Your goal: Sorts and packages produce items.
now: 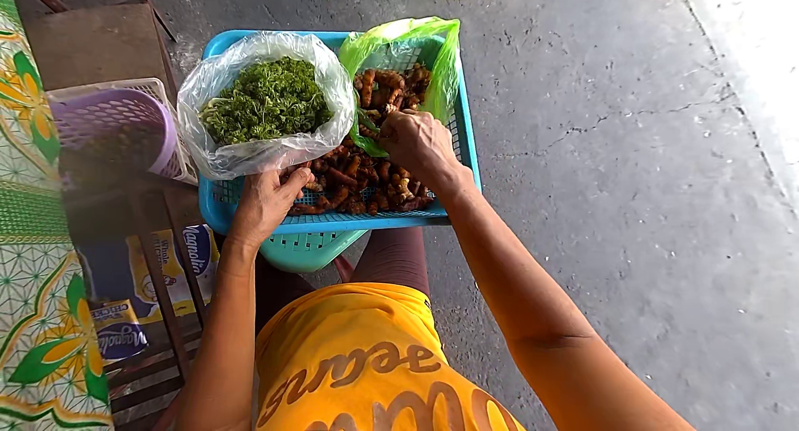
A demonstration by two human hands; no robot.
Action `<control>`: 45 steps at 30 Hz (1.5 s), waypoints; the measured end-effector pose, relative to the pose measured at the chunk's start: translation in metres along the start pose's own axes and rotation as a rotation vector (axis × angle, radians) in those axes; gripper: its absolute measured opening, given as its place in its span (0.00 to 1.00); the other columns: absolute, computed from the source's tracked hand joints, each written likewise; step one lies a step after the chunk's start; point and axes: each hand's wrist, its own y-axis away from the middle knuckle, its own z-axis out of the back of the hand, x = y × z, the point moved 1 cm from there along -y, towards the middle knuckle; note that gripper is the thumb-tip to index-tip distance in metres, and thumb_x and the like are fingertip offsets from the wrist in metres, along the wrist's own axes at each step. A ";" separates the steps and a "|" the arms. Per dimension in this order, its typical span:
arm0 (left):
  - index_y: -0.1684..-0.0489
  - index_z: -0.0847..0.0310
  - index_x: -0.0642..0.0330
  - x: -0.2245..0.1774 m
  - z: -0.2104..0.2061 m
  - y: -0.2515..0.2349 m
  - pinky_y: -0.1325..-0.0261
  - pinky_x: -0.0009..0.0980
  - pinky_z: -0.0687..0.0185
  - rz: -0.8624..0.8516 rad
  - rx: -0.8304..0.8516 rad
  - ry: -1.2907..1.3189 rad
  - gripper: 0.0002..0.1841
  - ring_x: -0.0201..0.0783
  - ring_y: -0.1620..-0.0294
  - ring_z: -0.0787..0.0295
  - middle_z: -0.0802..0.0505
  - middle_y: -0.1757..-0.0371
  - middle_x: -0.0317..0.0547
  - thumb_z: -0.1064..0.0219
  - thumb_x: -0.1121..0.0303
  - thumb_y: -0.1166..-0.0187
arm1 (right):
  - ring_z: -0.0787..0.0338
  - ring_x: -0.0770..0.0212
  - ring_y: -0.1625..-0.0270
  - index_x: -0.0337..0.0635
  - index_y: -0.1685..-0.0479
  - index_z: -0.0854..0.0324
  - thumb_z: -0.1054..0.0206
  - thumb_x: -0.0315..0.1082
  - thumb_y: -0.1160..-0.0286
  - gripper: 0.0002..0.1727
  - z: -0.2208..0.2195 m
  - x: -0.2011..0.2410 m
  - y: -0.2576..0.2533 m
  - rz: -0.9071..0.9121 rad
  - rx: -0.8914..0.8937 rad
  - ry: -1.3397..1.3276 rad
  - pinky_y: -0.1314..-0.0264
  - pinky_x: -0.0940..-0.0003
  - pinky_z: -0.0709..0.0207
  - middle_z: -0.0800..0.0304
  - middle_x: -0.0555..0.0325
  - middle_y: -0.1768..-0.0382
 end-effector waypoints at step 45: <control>0.52 0.07 0.50 -0.071 -0.084 -0.030 0.58 0.41 0.18 -0.724 0.148 -0.762 0.12 0.46 0.52 0.11 0.10 0.56 0.45 0.37 0.68 0.24 | 0.10 0.36 0.61 0.41 0.57 0.14 0.25 0.40 0.28 0.11 -0.008 -0.023 0.081 0.034 0.023 -0.030 0.69 0.37 0.27 0.11 0.43 0.67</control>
